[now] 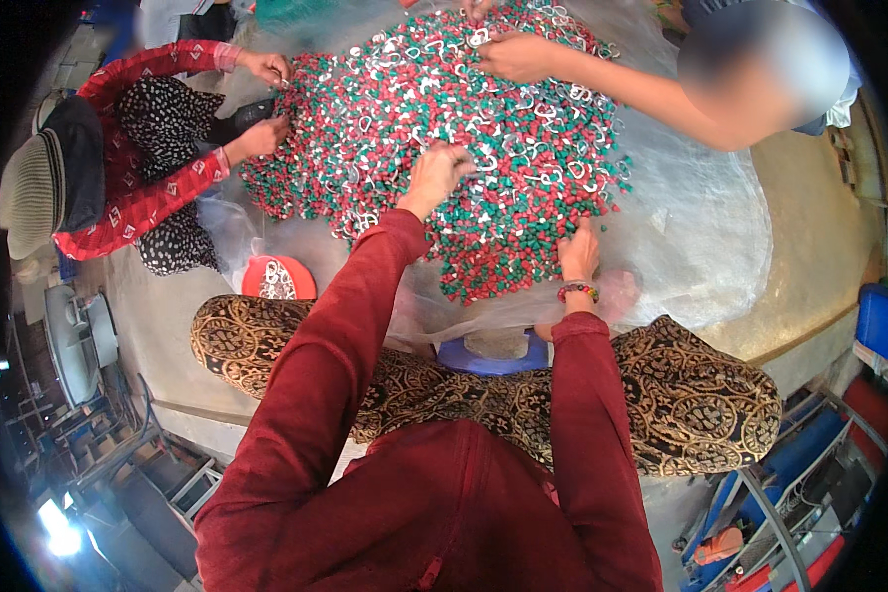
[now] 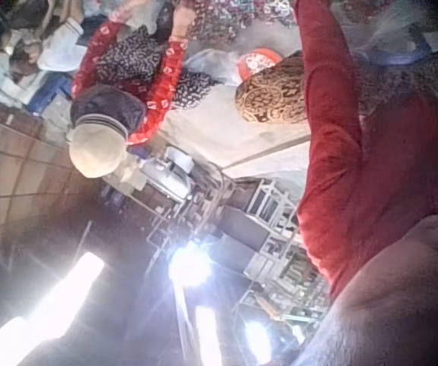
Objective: The person sits on the floor and sorts small red, green, and white plastic pieces by hand, picking them from a large pile and placing them into a red bowl. Other people around the table perform the same sorting task.
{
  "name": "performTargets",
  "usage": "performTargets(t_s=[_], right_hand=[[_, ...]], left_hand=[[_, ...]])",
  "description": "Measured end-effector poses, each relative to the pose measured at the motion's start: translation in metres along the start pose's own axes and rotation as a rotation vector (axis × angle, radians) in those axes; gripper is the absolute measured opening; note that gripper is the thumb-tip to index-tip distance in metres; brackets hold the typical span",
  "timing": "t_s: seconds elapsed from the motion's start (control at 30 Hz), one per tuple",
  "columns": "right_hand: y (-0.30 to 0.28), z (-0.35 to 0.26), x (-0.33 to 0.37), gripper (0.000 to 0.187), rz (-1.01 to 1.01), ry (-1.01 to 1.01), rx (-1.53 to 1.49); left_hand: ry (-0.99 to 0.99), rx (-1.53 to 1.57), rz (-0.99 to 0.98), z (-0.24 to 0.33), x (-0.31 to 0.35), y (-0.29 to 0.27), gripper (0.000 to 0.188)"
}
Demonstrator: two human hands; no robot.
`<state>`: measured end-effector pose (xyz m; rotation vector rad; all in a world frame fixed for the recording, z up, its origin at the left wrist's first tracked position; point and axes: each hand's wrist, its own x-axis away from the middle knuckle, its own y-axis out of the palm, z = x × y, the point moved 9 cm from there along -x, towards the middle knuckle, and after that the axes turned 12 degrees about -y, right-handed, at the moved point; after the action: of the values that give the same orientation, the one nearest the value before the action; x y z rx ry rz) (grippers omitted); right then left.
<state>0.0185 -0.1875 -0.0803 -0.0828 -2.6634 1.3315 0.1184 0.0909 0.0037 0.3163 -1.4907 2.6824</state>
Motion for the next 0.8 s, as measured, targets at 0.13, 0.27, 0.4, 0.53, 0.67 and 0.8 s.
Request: performTargets(t_s=[0.13, 0.27, 0.4, 0.53, 0.67, 0.8], right_hand=[[-0.003, 0.035, -0.004, 0.043, 0.19, 0.275, -0.425], [-0.009, -0.019, -0.02, 0.026, 0.219, 0.364, -1.157], [-0.045, -0.03, -0.052, 0.017, 0.247, -0.072, -0.506], [0.009, -0.081, -0.046, 0.011, 0.106, 0.151, -1.084], [0.013, -0.121, -0.034, 0.013, 0.059, 0.189, -1.324], [-0.001, -0.116, -0.035, 0.015, 0.041, 0.287, -1.36]], left_hand=[[-0.026, 0.374, -0.141, 0.006, -0.003, -0.009, 0.018], [-0.092, 0.299, -0.212, -0.027, 0.015, 0.001, 0.018], [-0.187, -0.11, -0.441, -0.008, 0.016, 0.03, 0.037], [-0.185, -0.223, -0.58, -0.007, 0.008, 0.005, 0.043], [0.201, 0.464, 0.018, 0.009, -0.09, -0.152, 0.025], [-0.264, 1.269, 0.177, -0.022, -0.143, -0.26, 0.031]])
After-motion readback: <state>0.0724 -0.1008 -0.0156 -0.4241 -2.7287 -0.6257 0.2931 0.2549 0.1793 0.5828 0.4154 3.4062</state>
